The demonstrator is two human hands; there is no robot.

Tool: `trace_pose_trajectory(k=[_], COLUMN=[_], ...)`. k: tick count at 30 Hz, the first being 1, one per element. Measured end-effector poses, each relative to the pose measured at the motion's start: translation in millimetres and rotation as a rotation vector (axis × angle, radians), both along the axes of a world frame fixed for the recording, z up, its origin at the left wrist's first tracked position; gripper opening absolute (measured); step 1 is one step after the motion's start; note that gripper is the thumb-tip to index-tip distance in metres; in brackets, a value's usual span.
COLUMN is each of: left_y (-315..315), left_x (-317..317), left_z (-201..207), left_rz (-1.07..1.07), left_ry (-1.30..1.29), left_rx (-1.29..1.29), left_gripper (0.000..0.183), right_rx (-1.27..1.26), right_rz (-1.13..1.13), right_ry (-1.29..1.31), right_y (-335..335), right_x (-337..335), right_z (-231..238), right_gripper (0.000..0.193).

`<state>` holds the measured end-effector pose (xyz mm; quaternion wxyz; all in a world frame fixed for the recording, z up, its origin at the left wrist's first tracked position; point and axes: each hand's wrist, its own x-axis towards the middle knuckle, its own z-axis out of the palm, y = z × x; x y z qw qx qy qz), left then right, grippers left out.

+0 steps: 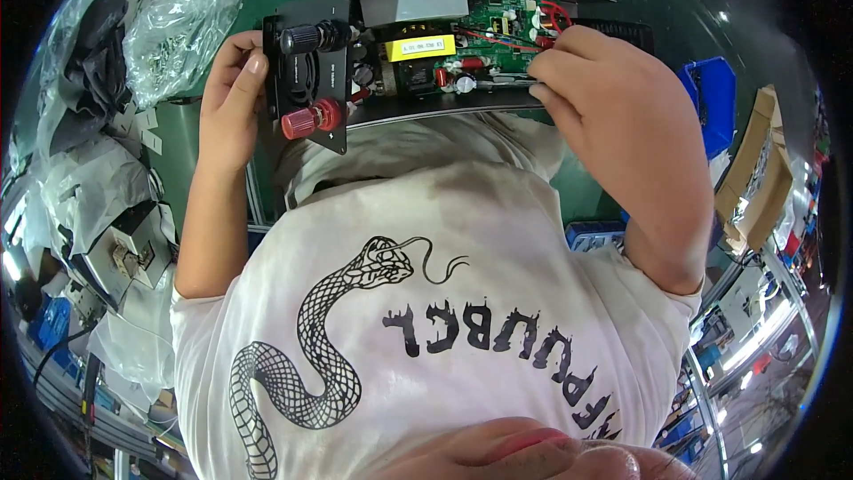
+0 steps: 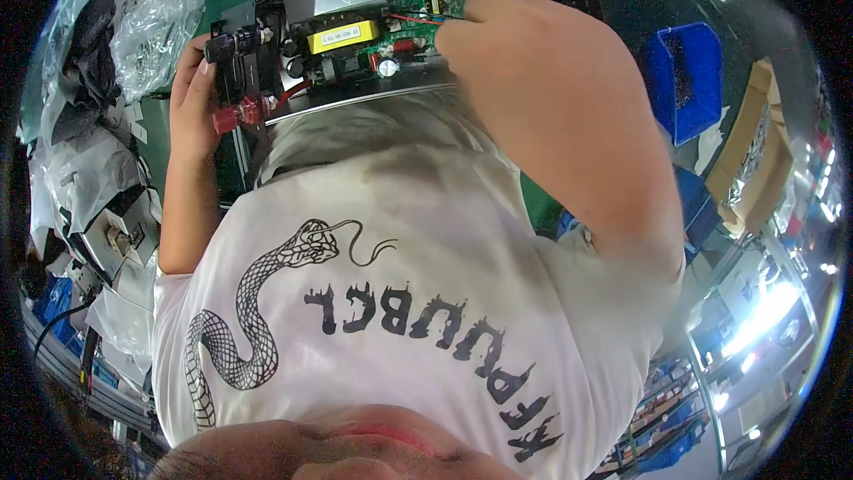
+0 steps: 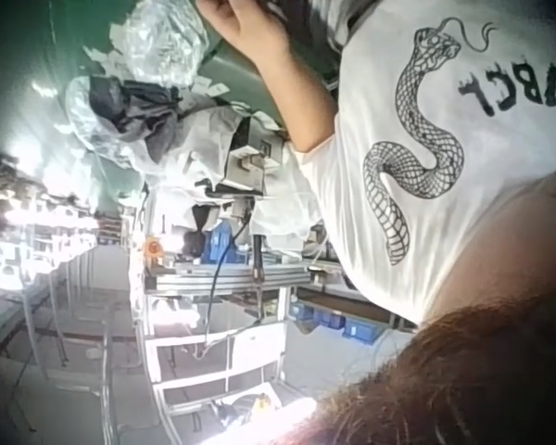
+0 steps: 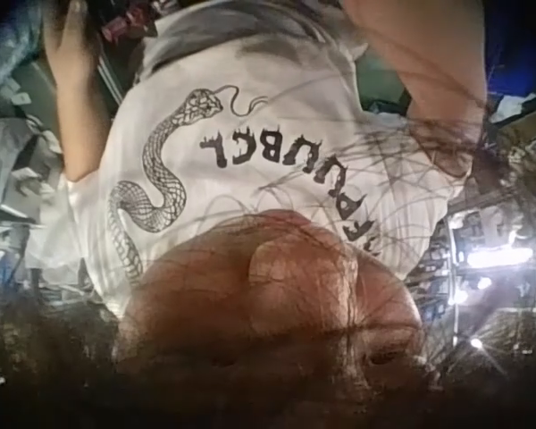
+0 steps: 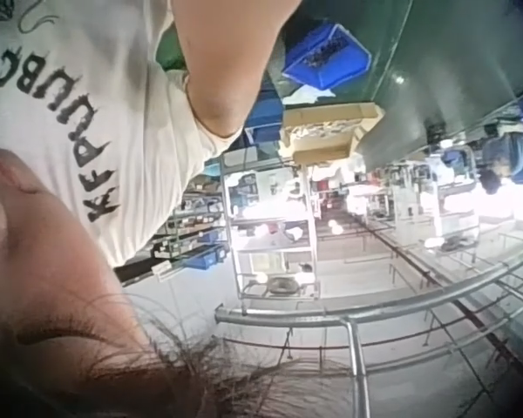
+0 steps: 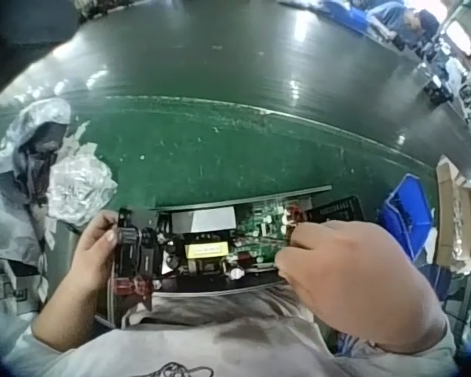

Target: The recorder is assembling electronic components, connecting wiring to a circuit board and housing at a manufacturing workstation.

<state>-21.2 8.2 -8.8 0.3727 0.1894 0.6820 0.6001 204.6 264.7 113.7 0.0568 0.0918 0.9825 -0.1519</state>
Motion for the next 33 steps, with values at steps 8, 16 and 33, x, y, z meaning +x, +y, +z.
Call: trace_pose_trajectory(k=[8, 16, 33], left_y=[-0.9, 1.7, 2.6], left_x=[-0.6, 2.7, 3.9], left_z=[-0.2, 3.7, 6.0], left_rz=[0.012, 0.009, -0.009], left_ry=[-0.084, -0.120, -0.127], left_rx=[0.006, 0.057, 0.075], left_gripper=[0.030, 0.031, 0.032], right_rx=[0.011, 0.086, 0.089], right_rz=[0.081, 0.103, 0.088], right_ry=[0.063, 0.025, -0.070], right_y=[-3.6, -2.7, -2.0], right_x=[-1.9, -1.5, -2.7], right_z=[-5.7, -14.0, -19.5], right_gripper=[0.006, 0.005, 0.009])
